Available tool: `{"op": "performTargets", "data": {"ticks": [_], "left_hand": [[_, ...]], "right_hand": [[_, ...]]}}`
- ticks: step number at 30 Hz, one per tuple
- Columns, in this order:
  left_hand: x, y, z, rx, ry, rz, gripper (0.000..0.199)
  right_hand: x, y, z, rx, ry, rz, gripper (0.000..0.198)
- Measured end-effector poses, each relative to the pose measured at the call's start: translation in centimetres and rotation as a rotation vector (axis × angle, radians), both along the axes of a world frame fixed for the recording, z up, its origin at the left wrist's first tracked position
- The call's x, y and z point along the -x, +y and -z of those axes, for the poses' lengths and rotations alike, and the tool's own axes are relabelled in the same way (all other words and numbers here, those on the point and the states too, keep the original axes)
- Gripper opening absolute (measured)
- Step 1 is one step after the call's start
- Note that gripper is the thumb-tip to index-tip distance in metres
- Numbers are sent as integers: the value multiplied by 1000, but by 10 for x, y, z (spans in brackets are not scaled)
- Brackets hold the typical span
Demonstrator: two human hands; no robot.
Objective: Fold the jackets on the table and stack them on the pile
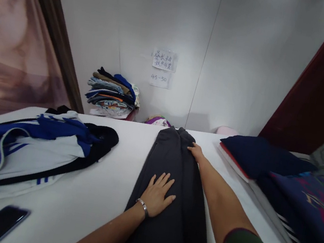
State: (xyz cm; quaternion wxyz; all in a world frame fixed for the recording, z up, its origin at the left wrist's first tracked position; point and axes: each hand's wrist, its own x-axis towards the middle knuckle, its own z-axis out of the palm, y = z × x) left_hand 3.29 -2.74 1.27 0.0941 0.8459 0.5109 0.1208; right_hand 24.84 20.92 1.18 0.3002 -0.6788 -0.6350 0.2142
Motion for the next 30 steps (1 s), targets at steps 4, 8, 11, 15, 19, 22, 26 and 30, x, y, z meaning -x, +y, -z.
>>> {"op": "performTargets", "data": {"ticks": [4,8,11,15,19,22,26,30], "left_hand": [[0,0,1,-5,3,0,62],[-3,0,-1,6,12,-7,63],[-5,1,-1,12,10,-7,63],[-6,4,0,14,11,-7,63],[-7,5,0,25,30,-4,65],[-9,6,-2,31,50,0,66],[-12,7,-6,40,74,2,66],[-13,2,-13,27,83,-61,67]], "right_hand": [[7,6,6,64,40,-8,41],[6,0,3,108,93,-5,47],[3,-18,1,120,159,5,58],[-6,-64,0,100,277,18,63],[-17,-127,-1,103,410,26,71],[-23,-179,-2,124,508,50,80],[-25,-248,-7,146,785,91,88],[-17,-313,-10,196,952,18,85]]}}
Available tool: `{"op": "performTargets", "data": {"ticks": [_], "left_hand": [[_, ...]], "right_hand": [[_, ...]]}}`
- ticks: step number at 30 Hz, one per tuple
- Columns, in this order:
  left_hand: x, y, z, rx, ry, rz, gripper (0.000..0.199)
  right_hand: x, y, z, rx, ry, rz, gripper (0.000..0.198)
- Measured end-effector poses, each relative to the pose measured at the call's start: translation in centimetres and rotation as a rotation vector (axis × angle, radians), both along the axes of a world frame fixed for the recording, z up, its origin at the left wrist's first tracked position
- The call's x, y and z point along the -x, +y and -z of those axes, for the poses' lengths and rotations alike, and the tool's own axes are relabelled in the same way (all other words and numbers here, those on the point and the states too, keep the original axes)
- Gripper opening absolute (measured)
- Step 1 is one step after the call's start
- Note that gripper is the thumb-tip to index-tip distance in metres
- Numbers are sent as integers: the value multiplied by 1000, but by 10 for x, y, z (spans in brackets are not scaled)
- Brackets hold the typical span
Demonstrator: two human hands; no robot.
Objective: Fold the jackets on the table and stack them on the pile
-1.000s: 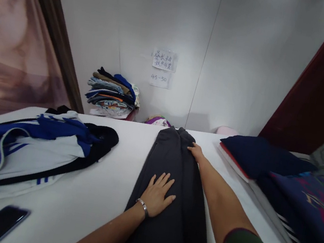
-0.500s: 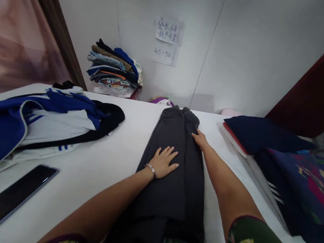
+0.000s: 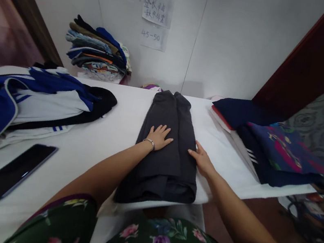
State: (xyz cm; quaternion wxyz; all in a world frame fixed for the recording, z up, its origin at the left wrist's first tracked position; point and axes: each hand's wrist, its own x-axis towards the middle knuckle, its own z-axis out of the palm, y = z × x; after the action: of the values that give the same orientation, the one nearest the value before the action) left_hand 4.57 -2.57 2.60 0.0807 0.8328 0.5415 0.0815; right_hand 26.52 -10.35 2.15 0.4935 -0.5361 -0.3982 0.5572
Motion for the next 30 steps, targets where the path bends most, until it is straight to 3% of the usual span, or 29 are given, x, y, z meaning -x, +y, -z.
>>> {"op": "performTargets", "data": {"ticks": [4,7,12,14,17,20,22,25,30], "left_hand": [[20,-23,-6,-29,-21,-100,66],[47,-51,-7,-10,-74,-238,67],[85,-94,-6,156,-405,-412,72],[92,-105,-6,269,-545,-504,79],[95,-113,-8,373,-679,-578,78],[92,-116,-13,512,-817,-560,65],[90,-116,-15,574,-891,-544,59],[89,-116,-12,539,-918,-533,61],[90,-115,2,494,-1001,-449,78]], "right_hand": [[7,-53,0,22,34,-35,82],[5,-85,-5,85,7,-83,93],[-10,-112,-16,116,-100,-272,94],[-22,-106,-15,46,-229,-250,85],[-40,-80,-10,-42,-333,-35,75],[-46,-52,-8,53,-238,57,80],[-41,-38,-9,110,-149,30,86],[-26,-29,-8,159,-73,-13,87],[-4,-26,-4,198,163,-185,42]]}}
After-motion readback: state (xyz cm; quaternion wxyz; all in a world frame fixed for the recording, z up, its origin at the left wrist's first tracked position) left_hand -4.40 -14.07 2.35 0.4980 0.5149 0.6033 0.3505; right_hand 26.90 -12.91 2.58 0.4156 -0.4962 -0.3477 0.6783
